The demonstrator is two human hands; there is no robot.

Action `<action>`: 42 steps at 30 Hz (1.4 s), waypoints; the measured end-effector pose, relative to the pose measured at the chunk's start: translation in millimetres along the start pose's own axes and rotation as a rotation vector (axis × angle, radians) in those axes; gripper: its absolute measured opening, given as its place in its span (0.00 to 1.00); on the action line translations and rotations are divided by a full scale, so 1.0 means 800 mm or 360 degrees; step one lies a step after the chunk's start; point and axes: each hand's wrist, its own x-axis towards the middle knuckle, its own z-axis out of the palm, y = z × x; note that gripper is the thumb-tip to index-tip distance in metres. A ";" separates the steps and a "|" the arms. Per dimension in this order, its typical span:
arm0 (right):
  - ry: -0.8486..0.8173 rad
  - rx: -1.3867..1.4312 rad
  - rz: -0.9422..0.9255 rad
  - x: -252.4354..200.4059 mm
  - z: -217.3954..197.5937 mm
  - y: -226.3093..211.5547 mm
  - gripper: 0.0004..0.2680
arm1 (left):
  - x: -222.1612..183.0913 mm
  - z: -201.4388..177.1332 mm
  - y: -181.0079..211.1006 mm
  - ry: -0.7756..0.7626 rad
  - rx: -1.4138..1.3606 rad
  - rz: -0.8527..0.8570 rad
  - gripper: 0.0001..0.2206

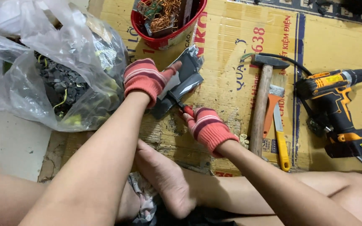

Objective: Dismantling an electronic component to extract wires and parts using pliers and a hammer.

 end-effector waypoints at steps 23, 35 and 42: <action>-0.0071 0.0046 0.0073 0.006 -0.014 -0.012 0.20 | 0.076 0.038 -0.005 0.0231 -0.0013 0.0069 0.31; -0.0167 -0.0062 0.0160 -0.077 -0.032 -0.010 0.17 | 0.087 0.043 -0.013 0.0089 0.0096 0.0347 0.22; -0.0086 0.0053 0.0322 -0.052 -0.025 0.041 0.16 | 0.049 0.050 -0.020 0.0083 0.0049 0.0287 0.21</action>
